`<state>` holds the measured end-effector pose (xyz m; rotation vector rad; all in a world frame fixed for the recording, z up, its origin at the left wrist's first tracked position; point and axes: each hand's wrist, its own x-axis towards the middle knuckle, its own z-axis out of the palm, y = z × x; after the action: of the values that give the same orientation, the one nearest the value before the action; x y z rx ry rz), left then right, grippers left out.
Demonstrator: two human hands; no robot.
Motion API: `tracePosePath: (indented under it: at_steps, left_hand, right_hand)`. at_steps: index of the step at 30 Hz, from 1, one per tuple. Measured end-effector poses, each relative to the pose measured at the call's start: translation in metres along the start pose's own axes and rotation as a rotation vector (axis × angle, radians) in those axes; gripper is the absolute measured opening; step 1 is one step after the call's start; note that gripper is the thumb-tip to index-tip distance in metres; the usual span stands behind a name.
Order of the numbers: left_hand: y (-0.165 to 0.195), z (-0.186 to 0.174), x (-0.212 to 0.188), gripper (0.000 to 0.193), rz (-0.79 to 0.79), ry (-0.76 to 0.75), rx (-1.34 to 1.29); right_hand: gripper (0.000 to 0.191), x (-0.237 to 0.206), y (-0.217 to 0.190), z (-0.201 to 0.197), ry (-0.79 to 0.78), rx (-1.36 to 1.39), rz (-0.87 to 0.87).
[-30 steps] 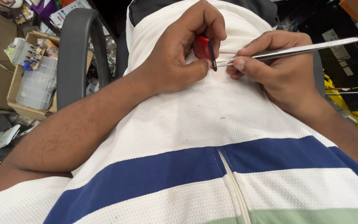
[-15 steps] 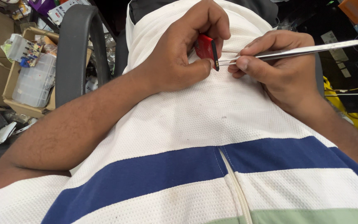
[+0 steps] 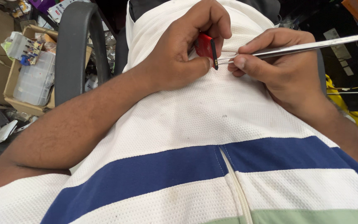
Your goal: The person sits in a chair and files the edge of a small red object held against their lap using a long metal file, repeatedly stroking the file along one edge. They briefly set the object down to handle multimeter test leads on the desk, then resume filing the same edge for the rest of the clip.
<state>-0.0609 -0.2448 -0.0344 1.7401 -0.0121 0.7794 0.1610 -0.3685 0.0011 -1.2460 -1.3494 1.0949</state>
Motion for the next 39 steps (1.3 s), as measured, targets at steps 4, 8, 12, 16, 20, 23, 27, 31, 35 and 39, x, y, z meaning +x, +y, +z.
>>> tracePosePath:
  at_steps: [4, 8, 12, 16, 20, 23, 27, 31, 35, 39]
  left_hand:
    - [-0.002, -0.001, -0.002, 0.033, -0.021, -0.004, -0.015]
    - [-0.002, 0.0, -0.002, 0.033, -0.037, 0.008, -0.008]
    - [0.001, -0.001, -0.001, 0.034, -0.025, 0.003, 0.036]
    - [0.006, 0.001, 0.001, 0.034, -0.018, 0.006, 0.034]
    - [0.009, 0.002, 0.003, 0.032, -0.019, 0.003, 0.048]
    - [0.009, 0.003, 0.003, 0.031, -0.027, 0.017, 0.084]
    - [0.006, 0.002, 0.001, 0.028, -0.017, 0.019, 0.105]
    - [0.003, 0.001, 0.001, 0.027, 0.008, 0.02, 0.089]
    - [0.002, 0.001, 0.001, 0.028, 0.024, 0.017, 0.083]
    - [0.003, 0.001, 0.001, 0.028, 0.032, 0.007, 0.111]
  right_hand:
    - [0.011, -0.001, -0.004, 0.0, 0.006, -0.066, 0.02]
    - [0.01, 0.0, -0.004, 0.001, 0.005, -0.086, 0.012]
    - [0.01, 0.0, -0.004, 0.0, 0.001, -0.062, 0.008]
    - [0.011, -0.001, -0.002, 0.0, 0.005, -0.021, 0.008]
    - [0.011, -0.001, -0.002, -0.001, -0.003, -0.053, 0.004]
    - [0.011, 0.0, -0.002, -0.002, -0.01, -0.045, 0.005]
    - [0.011, 0.001, -0.001, -0.001, -0.003, -0.004, 0.015]
    - [0.01, 0.002, 0.0, -0.002, -0.003, 0.021, 0.016]
    - [0.011, 0.001, 0.002, -0.002, 0.0, 0.072, 0.022]
    - [0.011, 0.002, 0.004, -0.003, -0.018, 0.09, -0.009]
